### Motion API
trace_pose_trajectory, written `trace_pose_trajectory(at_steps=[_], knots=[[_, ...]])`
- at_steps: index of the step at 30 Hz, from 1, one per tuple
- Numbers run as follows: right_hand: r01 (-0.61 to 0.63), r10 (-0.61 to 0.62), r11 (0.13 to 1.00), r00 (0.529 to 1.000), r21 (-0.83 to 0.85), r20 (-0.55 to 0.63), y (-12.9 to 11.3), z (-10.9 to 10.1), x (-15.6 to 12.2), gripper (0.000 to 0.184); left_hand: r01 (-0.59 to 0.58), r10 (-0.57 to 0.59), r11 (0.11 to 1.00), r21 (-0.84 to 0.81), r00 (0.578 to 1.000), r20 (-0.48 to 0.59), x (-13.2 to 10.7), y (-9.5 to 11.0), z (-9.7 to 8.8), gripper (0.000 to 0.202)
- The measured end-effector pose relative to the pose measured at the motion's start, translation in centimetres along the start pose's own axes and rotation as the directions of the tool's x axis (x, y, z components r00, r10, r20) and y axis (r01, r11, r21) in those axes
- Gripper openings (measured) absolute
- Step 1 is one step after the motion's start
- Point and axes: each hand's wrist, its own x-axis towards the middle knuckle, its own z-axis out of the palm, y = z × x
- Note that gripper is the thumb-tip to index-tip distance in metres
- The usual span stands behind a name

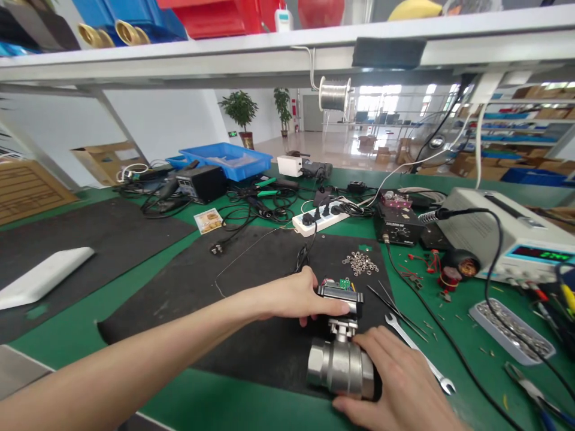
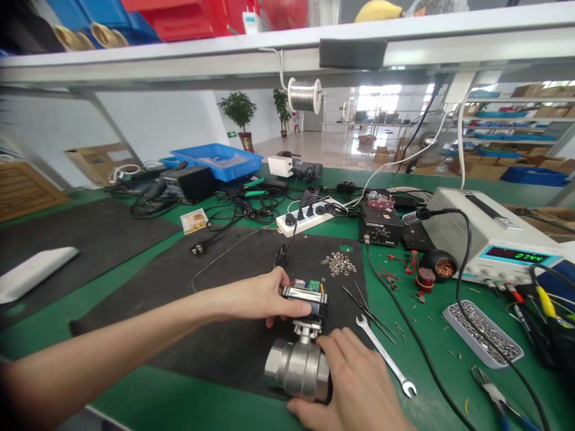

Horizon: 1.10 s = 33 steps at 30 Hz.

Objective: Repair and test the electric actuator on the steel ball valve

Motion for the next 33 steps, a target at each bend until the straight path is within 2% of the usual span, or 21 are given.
trace_pose_trajectory(at_steps=[3,7,12,16,19,20,21,23,25,26,27,29,30,33], knots=[[-0.031,0.03,1.0,0.996,0.003,0.079,0.2,-0.6,0.5,0.053,0.02,-0.018,0.999,0.038,0.997,-0.071,0.1,-0.1,0.3,0.095],[-0.023,0.021,0.999,0.998,0.025,0.06,0.4,-0.3,0.5,0.058,0.039,-0.02,0.99,0.137,0.99,-0.139,0.4,-0.4,0.4,0.1],[-0.012,0.011,1.0,0.996,0.017,0.09,0.7,-0.3,0.7,0.063,0.031,-0.002,0.981,0.192,0.988,-0.154,0.3,-0.6,0.4,0.099],[0.016,-0.018,1.0,0.985,0.012,0.169,0.7,-1.5,1.5,0.073,-0.021,0.103,0.95,0.311,0.963,-0.25,-0.3,-0.6,0.6,0.086],[-0.013,0.001,0.999,0.971,0.049,0.239,0.8,-2.3,1.8,0.078,-0.069,0.221,0.915,0.397,0.911,-0.35,-1.0,-1.4,1.2,0.077],[-0.032,0.012,0.997,0.966,0.074,0.257,0.8,-2.6,1.7,0.077,-0.09,0.283,0.898,0.43,0.867,-0.41,-1.3,-1.8,1.5,0.073],[-0.049,0.02,0.994,0.963,0.102,0.268,0.8,-3.1,1.6,0.076,-0.125,0.372,0.872,0.473,0.798,-0.475,-1.7,-2.4,1.8,0.069],[-0.093,0.041,0.982,0.954,0.162,0.297,0.8,-4.1,1.4,0.076,-0.23,0.591,0.776,0.588,0.592,-0.548,-2.2,-3.6,2.4,0.051],[-0.191,0.101,0.954,0.932,0.233,0.349,1.0,-5.4,1.5,0.074,-0.346,0.767,0.636,0.69,0.38,-0.517,-2.6,-4.7,2.8,0.031],[-0.251,0.138,0.928,0.918,0.277,0.371,1.3,-6.1,1.7,0.066,-0.39,0.818,0.575,0.72,0.299,-0.491,-2.6,-5.1,3.0,0.026],[-0.301,0.168,0.899,0.908,0.318,0.383,1.7,-6.6,2.1,0.054,-0.423,0.846,0.533,0.733,0.237,-0.478,-2.6,-5.4,3.1,0.026],[-0.312,0.202,0.893,0.922,0.324,0.331,3.1,-7.1,3.6,0.029,-0.46,0.858,0.501,0.733,0.154,-0.49,-2.5,-5.8,3.3,0.027],[-0.279,0.201,0.918,0.94,0.282,0.276,4.0,-7.0,4.5,0.028,-0.47,0.853,0.503,0.725,0.131,-0.506,-2.4,-5.8,3.3,0.026],[-0.205,0.199,0.977,0.975,0.05,0.1,7.0,-6.0,7.9,0.025,-0.479,0.826,0.53,0.7,0.102,-0.555,-2.4,-5.4,3.2,0.022]])
